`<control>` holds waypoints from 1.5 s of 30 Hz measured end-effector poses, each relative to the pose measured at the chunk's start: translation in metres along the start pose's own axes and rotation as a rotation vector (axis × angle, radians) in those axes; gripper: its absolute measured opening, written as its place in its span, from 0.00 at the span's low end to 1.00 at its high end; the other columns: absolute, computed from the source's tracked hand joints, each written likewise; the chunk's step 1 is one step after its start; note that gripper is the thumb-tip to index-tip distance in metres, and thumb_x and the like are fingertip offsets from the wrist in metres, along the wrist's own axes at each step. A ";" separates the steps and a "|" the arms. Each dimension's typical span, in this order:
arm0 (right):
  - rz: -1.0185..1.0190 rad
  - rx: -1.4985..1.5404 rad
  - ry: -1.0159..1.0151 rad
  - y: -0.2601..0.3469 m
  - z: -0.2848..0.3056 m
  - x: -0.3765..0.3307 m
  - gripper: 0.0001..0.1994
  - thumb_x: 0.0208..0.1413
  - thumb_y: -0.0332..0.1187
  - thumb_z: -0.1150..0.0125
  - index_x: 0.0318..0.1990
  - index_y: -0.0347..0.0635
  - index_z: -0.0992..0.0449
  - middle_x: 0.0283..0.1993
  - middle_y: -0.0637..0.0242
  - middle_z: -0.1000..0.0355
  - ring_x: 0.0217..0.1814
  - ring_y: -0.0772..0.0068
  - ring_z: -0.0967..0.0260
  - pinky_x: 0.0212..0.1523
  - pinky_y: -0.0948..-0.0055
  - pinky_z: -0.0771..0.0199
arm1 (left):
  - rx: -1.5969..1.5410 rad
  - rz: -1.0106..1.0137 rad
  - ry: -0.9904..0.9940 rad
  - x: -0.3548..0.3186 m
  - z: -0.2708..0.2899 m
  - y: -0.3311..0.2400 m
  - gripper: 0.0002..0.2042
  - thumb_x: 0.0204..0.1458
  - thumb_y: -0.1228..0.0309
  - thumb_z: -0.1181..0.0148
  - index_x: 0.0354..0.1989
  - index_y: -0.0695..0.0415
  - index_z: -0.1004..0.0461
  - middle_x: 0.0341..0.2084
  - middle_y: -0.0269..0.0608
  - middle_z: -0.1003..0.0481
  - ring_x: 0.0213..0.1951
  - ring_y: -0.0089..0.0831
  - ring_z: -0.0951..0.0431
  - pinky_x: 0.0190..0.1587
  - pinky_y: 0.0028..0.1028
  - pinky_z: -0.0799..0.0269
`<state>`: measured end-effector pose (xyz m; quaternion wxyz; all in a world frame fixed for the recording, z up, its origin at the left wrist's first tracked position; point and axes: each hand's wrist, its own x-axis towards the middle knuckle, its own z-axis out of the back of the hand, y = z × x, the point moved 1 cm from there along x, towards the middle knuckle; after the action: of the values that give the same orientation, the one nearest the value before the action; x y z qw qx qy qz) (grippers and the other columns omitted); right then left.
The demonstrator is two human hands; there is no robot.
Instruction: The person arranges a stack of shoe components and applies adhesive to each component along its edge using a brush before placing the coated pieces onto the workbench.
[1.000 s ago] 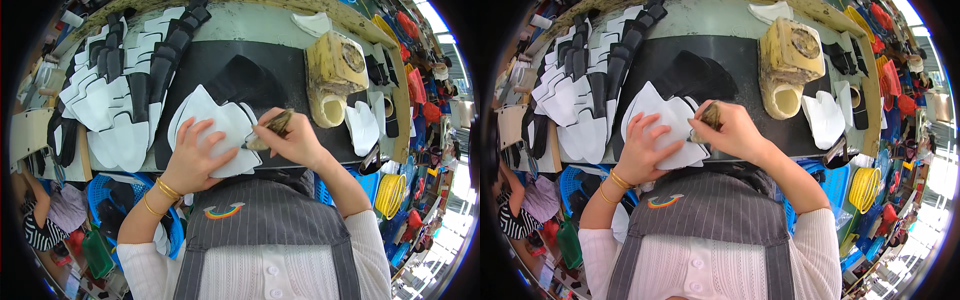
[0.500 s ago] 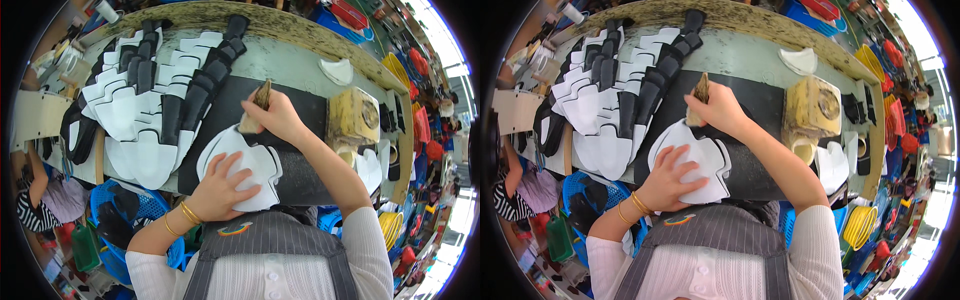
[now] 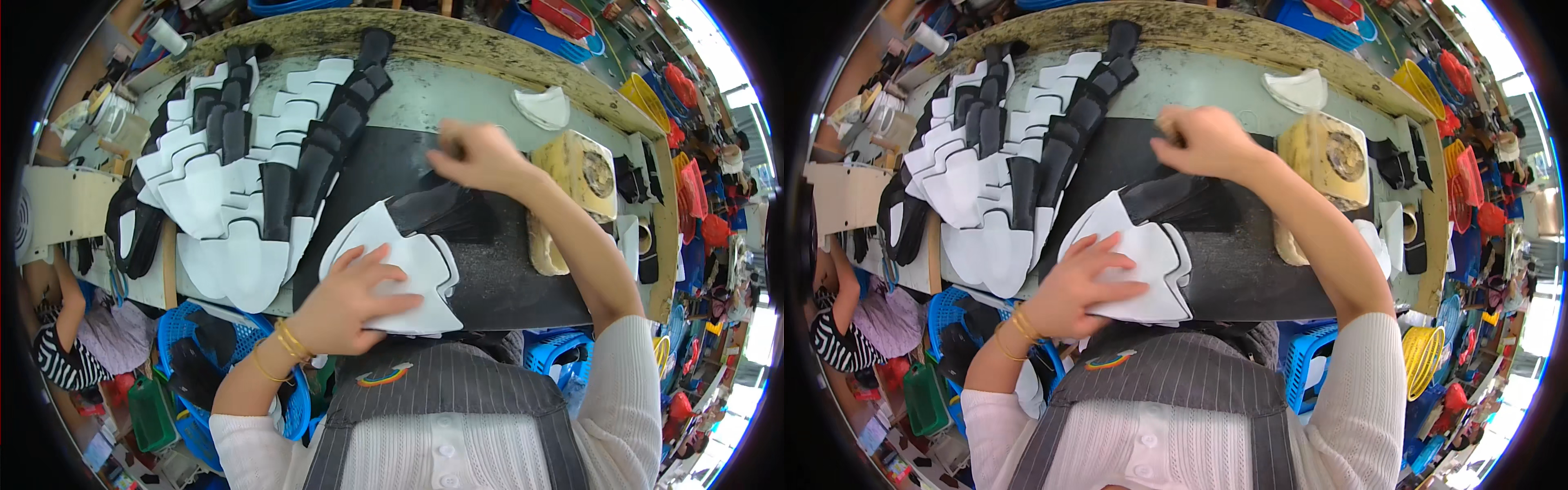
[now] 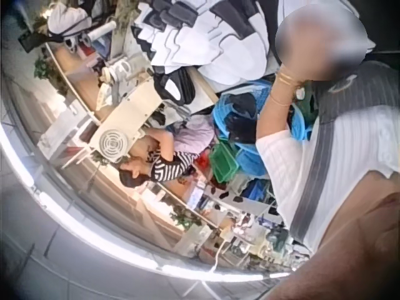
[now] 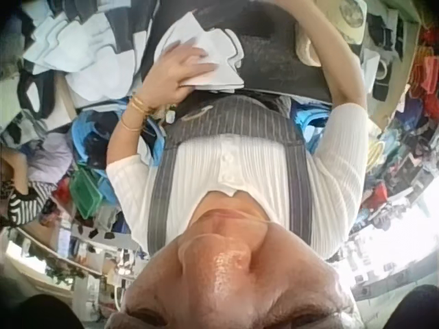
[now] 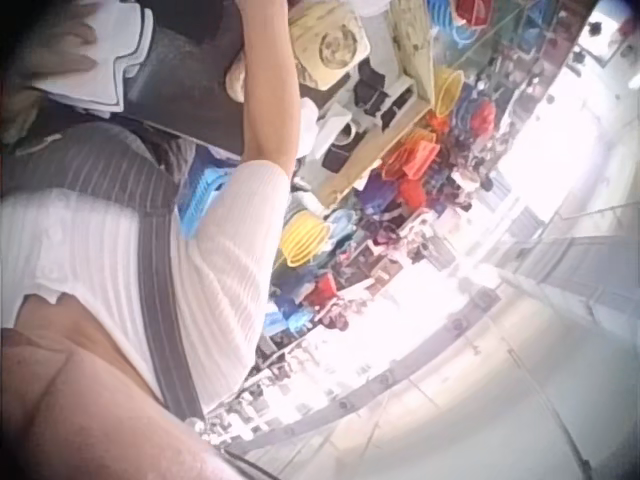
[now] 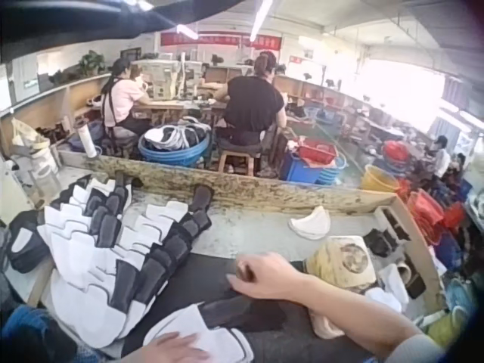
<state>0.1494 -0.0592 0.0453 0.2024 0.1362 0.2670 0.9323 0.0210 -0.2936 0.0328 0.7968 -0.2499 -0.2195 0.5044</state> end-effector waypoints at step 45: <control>-0.408 0.773 -0.126 0.046 -0.043 -0.092 0.08 0.54 0.32 0.44 0.28 0.37 0.29 0.21 0.71 0.31 0.17 0.88 0.39 0.15 0.85 0.40 | 0.255 -0.048 0.019 -0.006 -0.020 0.000 0.30 0.21 0.63 0.32 0.43 0.36 0.27 0.54 0.41 0.39 0.58 0.48 0.45 0.58 0.47 0.52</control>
<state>0.2004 -0.1553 0.0217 0.3325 0.2030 0.6045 0.6949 0.0304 -0.3025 0.0164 0.8360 -0.1458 -0.1520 0.5067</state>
